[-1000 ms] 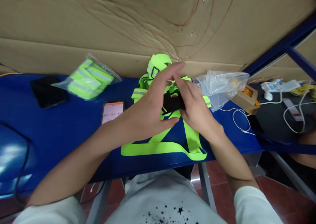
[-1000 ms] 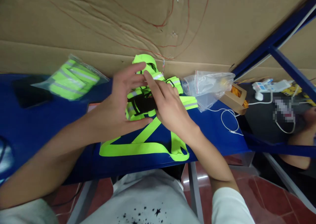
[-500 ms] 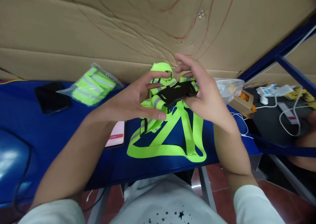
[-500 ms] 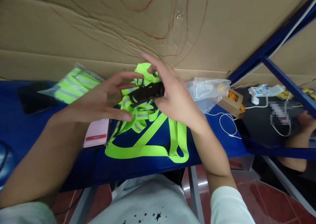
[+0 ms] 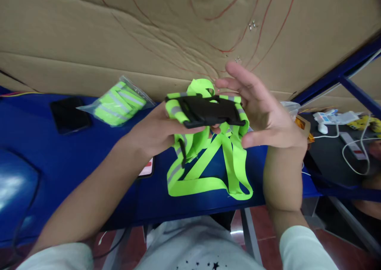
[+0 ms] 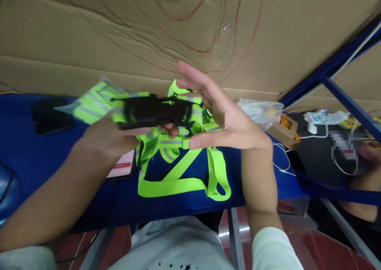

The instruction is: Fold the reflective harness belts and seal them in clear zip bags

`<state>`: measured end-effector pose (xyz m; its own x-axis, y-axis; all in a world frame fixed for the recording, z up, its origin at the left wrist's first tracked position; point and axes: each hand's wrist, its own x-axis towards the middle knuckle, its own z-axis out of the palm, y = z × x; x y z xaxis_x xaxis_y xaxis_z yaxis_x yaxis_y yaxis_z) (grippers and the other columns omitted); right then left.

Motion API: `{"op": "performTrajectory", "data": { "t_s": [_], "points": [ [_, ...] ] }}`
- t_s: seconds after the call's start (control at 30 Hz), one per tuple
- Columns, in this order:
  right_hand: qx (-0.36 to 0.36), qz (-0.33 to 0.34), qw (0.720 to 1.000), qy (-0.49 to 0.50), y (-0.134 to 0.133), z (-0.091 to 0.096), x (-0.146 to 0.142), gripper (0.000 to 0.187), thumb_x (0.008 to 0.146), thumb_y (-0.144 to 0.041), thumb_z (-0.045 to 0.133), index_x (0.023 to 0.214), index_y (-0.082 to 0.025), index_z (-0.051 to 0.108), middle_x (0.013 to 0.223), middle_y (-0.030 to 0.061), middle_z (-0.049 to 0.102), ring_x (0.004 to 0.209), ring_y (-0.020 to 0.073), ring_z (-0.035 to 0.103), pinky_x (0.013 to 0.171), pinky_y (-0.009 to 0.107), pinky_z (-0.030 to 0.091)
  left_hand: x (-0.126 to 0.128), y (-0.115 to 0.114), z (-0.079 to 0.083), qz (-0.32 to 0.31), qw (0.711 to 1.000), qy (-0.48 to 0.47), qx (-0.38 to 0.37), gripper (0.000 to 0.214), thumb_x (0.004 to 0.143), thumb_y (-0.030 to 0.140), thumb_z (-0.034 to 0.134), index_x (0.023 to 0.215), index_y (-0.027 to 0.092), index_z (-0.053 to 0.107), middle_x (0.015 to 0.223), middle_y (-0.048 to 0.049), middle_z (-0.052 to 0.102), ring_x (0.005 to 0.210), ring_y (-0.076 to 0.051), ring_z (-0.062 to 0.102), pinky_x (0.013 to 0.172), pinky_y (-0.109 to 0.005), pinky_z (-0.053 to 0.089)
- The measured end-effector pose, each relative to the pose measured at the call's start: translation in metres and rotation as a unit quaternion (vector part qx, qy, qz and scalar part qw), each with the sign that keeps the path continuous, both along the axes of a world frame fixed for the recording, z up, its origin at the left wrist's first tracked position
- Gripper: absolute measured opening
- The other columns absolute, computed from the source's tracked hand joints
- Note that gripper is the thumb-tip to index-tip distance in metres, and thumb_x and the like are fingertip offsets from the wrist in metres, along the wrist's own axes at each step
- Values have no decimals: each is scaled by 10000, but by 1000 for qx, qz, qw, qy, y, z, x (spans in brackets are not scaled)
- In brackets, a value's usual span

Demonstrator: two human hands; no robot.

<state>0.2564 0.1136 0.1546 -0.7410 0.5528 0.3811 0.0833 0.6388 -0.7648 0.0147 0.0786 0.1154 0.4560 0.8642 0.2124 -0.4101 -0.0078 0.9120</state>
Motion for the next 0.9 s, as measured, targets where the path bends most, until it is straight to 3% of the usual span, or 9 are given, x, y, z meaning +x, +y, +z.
{"op": "performTrajectory", "data": {
  "t_s": [0.07,0.13,0.2,0.3,0.47,0.57,0.7,0.8,0.9],
  "points": [
    [-50,22,998,35,9,-8,3,990,815,-680,795,1635,-349,349,1661,68,457,1554,304,432,1274,472,410,-4,2,2,-70,996,-40,35,338,786,433,890,993,217,733,754,-8,694,699,-182,704,662,-291,580],
    [-94,31,994,42,18,-19,1,1028,785,-766,766,1618,-301,385,1627,90,498,1531,331,460,1237,507,437,-6,4,3,-102,992,-53,54,351,787,463,882,988,227,717,625,27,579,558,-133,602,581,-259,524],
    [-124,35,992,17,22,-30,-5,1038,746,-861,716,1548,-244,485,1534,107,584,1463,344,530,1152,512,509,-6,5,3,-92,993,-51,55,377,741,483,911,919,227,697,557,51,481,484,-111,504,526,-256,464],
    [-145,32,989,-14,22,-43,-14,947,713,-937,656,1345,-231,658,1334,77,700,1324,331,636,999,477,600,-7,2,3,-54,997,-9,63,410,687,476,955,780,209,658,601,32,532,498,-103,485,525,-268,436],
    [-235,35,970,55,17,-44,-17,546,804,-715,782,1064,-240,708,981,7,762,897,208,764,836,392,658,-4,-6,10,14,995,44,85,397,664,164,966,961,208,705,711,54,667,584,-98,577,617,-235,506],
    [-333,80,934,105,15,-36,-17,390,865,-574,799,892,-211,657,767,-31,712,611,125,698,594,264,620,-2,-6,12,-15,992,113,56,323,679,182,961,896,175,722,751,30,703,692,-137,654,739,-288,563],
    [-385,125,903,143,14,-29,-19,373,892,-488,804,789,-197,594,559,-99,555,325,37,436,325,147,380,-1,1,0,-95,985,142,36,472,605,334,1013,952,159,744,969,-64,772,909,-239,732,835,-367,594],
    [-383,107,903,160,13,-28,-20,396,906,-516,782,788,-202,572,540,-110,478,322,36,373,323,161,369,-1,4,-9,-156,982,105,32,577,652,412,996,1119,182,745,1101,-113,785,1025,-285,749,882,-397,611],
    [-375,76,908,170,11,-27,-20,403,900,-534,782,816,-210,558,598,-87,488,424,58,438,420,195,468,-1,2,-9,-165,984,59,4,462,779,396,924,1145,189,733,996,-111,805,896,-260,779,814,-383,631]
  ]
}}
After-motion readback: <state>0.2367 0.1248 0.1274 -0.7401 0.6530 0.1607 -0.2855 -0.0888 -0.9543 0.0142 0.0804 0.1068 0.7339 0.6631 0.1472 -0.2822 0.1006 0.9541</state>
